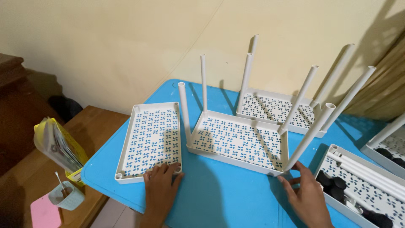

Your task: The person assembles plastic shelving units by inserting white cylindrical legs into the corner holes of patterned trays. They handle multiple trays and legs, repeatedly inserting legs into each tray to form upright structures on a blue table.

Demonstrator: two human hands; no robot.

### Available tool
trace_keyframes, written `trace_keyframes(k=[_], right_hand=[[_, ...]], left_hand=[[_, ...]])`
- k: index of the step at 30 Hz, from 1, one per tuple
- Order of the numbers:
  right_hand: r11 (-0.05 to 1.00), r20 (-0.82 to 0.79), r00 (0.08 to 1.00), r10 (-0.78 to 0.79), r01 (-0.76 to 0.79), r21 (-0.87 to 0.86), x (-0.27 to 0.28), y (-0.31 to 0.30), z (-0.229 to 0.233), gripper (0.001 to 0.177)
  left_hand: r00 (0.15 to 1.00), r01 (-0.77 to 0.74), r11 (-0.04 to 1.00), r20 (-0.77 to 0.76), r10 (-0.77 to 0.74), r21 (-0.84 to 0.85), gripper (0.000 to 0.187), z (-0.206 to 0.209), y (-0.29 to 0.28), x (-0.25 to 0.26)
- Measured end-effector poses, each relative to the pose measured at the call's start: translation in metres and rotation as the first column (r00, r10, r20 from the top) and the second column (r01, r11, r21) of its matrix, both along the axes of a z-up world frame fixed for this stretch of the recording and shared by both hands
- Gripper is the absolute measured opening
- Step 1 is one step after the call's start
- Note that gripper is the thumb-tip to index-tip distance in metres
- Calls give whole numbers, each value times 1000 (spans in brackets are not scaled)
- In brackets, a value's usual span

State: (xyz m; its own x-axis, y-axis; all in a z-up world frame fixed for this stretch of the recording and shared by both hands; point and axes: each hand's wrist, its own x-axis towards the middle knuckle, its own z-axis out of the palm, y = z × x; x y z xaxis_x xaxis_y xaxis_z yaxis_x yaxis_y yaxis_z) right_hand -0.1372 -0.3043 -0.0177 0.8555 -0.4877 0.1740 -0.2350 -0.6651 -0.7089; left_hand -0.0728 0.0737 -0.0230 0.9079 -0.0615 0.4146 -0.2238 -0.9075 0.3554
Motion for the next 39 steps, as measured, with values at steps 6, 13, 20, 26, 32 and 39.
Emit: trace_keyframes(k=[6,13,20,26,32,39], right_hand=[[972,70,973,221,-214,-93,6,15,5,32],[938,4,939,343,-342,54,22,67,18,30],[880,88,880,468,-473,48,47,121,24,24],[882,72,886,458,-463,90,71,158,27,23],[871,131,867,481,-489,39,103,181,28,25],[869,185,850,493,-492,-56,142,202,22,27]], left_hand=[[999,18,1000,-42,-19,-5,38,-1,7,-5],[999,53,998,4,-53,-34,38,-8,15,-12],[998,54,997,-23,-56,-56,37,-5,13,-14],[996,74,991,61,-68,-109,33,-1,12,-22],[996,67,988,72,-58,-138,32,-1,8,-24],[997,62,987,63,-53,-147,32,-5,8,-23]])
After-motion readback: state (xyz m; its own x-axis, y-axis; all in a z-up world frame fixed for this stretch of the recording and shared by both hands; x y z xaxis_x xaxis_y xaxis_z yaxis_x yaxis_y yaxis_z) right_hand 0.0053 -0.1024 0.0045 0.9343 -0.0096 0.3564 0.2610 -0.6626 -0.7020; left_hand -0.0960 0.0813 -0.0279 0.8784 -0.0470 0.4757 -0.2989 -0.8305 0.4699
